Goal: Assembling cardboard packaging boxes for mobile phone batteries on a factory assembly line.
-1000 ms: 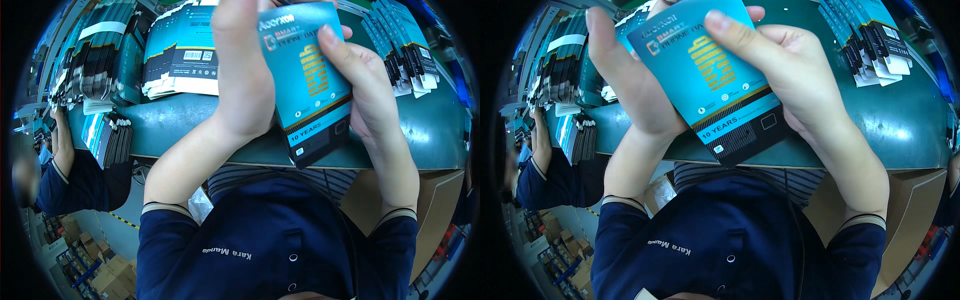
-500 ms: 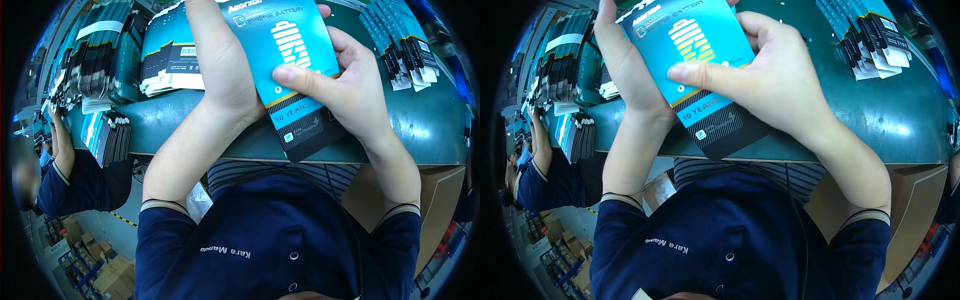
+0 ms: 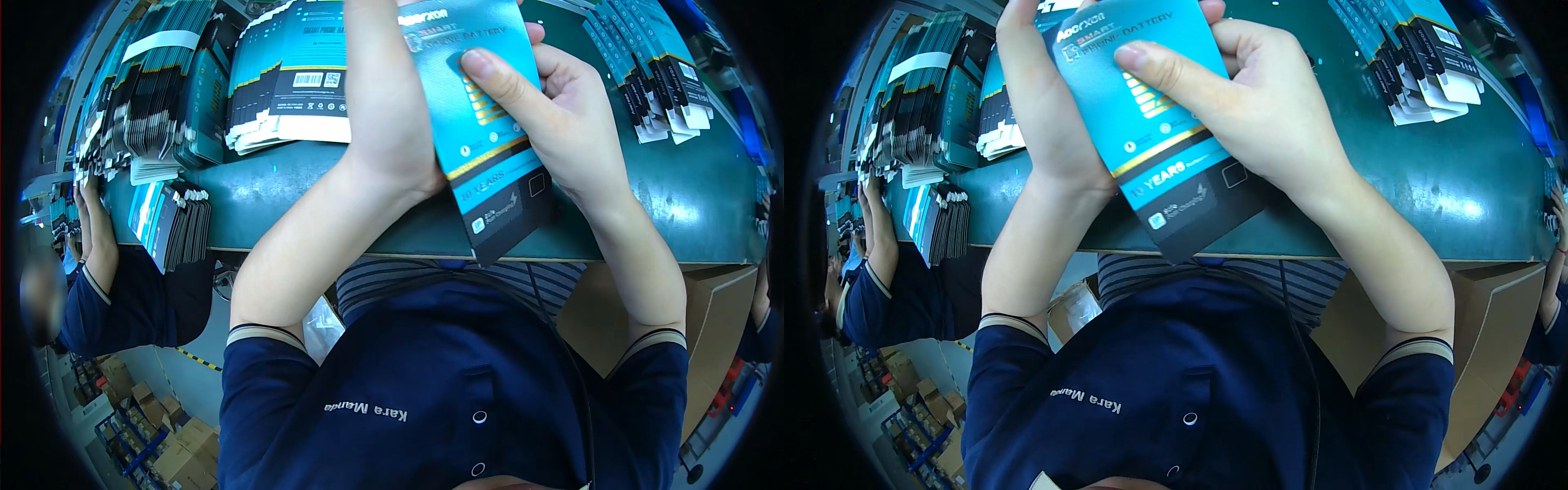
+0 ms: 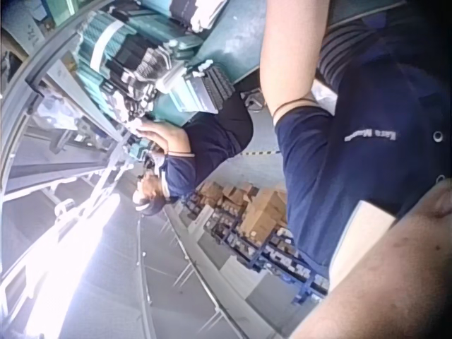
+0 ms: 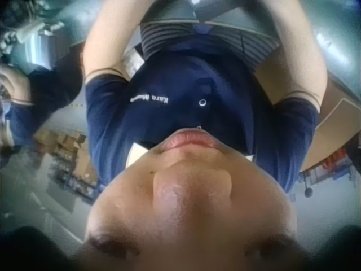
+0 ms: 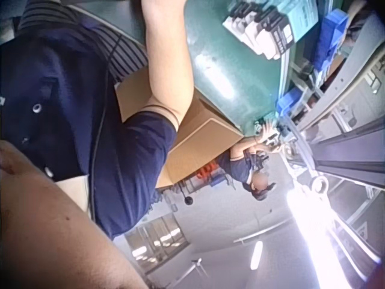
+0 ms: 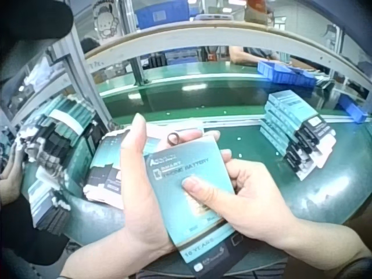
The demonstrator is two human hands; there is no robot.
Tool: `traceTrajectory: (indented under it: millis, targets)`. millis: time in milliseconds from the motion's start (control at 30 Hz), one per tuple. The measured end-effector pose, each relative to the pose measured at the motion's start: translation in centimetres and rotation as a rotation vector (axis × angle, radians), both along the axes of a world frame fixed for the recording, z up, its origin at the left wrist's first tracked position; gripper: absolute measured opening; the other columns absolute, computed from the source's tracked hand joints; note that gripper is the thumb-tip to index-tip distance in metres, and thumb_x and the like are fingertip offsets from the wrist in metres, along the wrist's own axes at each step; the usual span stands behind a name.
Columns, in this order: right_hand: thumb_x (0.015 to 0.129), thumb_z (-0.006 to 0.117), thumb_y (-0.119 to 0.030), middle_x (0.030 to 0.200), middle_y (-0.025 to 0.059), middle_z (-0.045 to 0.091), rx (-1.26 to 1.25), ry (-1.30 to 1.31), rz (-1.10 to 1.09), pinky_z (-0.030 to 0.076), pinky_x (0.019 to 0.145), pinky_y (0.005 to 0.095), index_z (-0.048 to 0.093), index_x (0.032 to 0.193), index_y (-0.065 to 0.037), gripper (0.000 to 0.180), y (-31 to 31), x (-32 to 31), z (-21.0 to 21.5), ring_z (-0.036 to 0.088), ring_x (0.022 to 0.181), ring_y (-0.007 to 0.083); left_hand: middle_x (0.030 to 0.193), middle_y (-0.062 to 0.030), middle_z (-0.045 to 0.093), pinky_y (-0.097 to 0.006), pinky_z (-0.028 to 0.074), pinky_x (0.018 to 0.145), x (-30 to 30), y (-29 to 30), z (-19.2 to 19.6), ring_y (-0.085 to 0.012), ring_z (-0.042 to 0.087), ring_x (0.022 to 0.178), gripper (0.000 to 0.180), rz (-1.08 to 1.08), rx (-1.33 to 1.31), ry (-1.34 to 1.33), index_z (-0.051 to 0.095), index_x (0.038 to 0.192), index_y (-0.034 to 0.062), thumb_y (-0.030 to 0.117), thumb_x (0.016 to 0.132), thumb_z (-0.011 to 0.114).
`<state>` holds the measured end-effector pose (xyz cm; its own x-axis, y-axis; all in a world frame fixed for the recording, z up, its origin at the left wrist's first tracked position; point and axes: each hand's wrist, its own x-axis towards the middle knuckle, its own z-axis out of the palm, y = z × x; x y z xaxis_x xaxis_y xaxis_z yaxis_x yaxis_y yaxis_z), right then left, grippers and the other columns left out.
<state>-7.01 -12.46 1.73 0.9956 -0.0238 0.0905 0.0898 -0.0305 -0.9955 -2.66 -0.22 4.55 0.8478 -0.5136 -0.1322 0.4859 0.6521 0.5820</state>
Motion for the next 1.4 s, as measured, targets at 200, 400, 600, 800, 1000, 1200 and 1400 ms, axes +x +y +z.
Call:
traceTrajectory:
  millis: [200, 400, 600, 800, 1000, 1200, 1400]
  targets:
    - [0.087, 0.071, -0.022, 0.104, 0.0081, 0.066, -0.062, -0.015, 0.095, 0.051, 0.084, 0.0241, 0.057, 0.116, 0.003, 0.041, -0.5, -0.2, 0.5, 0.063, 0.094, 0.011, 0.11, -0.0166, 0.056, -0.047, 0.049, 0.091, 1.0, 0.1, 0.0, -0.0315, 0.056, 0.105, 0.063, -0.021, -0.021, -0.023, 0.055, 0.103, 0.0043, 0.065, 0.088, 0.046]
    - [0.081, 0.073, -0.039, 0.127, 0.0148, 0.055, 0.133, -0.123, 0.397, 0.046, 0.096, 0.0303, 0.039, 0.136, 0.006, 0.079, -3.1, 0.6, 0.7, 0.055, 0.116, 0.0201, 0.119, -0.0155, 0.059, -0.04, 0.048, 0.093, 6.2, 5.4, -0.6, -0.0271, 0.059, 0.108, 0.048, 0.337, 0.134, -0.311, 0.052, 0.117, 0.0013, 0.044, 0.095, 0.048]
    - [0.037, 0.044, -0.098, 0.152, 0.0259, 0.019, 0.852, 0.049, 1.136, 0.039, 0.103, 0.0521, -0.002, 0.147, 0.006, 0.158, -2.4, 1.7, -1.2, 0.035, 0.135, 0.0382, 0.138, -0.0228, 0.044, -0.047, 0.028, 0.112, 9.1, 9.2, -2.6, -0.0361, 0.045, 0.125, 0.069, -0.199, -0.401, -0.379, 0.035, 0.137, -0.0051, 0.048, 0.094, 0.042]
    - [0.023, 0.048, -0.097, 0.151, 0.0288, 0.017, 0.909, 0.123, 1.229, 0.041, 0.101, 0.0525, -0.006, 0.147, 0.006, 0.171, -2.2, 0.5, -1.9, 0.032, 0.133, 0.0478, 0.144, -0.0279, 0.033, -0.042, 0.024, 0.115, 6.1, 5.4, -0.9, -0.0338, 0.047, 0.126, 0.072, -0.265, -0.558, -0.447, 0.021, 0.141, -0.0079, 0.046, 0.096, 0.035]
    - [0.023, 0.052, -0.096, 0.152, 0.0262, 0.018, 0.979, 0.067, 1.309, 0.041, 0.101, 0.0514, -0.003, 0.148, 0.005, 0.17, -1.7, 1.2, -3.1, 0.031, 0.135, 0.0443, 0.145, -0.0273, 0.031, -0.041, 0.024, 0.115, 6.2, 5.8, -1.2, -0.0332, 0.048, 0.125, 0.072, -0.224, -0.532, -0.439, 0.02, 0.143, -0.0058, 0.048, 0.096, 0.034]
    - [0.023, 0.054, -0.096, 0.152, 0.0245, 0.02, 0.534, 0.384, 1.033, 0.041, 0.101, 0.05, 0.001, 0.146, 0.01, 0.171, -2.0, -0.2, 1.3, 0.032, 0.137, 0.0362, 0.146, -0.0271, 0.029, -0.04, 0.025, 0.114, 5.9, 5.3, -1.0, -0.0326, 0.051, 0.122, 0.07, -0.23, -0.522, -0.434, 0.028, 0.14, -0.0057, 0.048, 0.096, 0.035]
    - [0.024, 0.056, -0.095, 0.149, 0.0228, 0.028, 0.703, 0.159, 1.163, 0.043, 0.1, 0.0457, 0.007, 0.146, 0.01, 0.168, -2.3, 0.4, -1.2, 0.037, 0.135, 0.0316, 0.146, -0.0275, 0.03, -0.04, 0.026, 0.113, 5.4, 5.1, -0.5, -0.0319, 0.052, 0.12, 0.067, -0.195, -0.449, -0.424, 0.031, 0.138, -0.0057, 0.047, 0.096, 0.036]
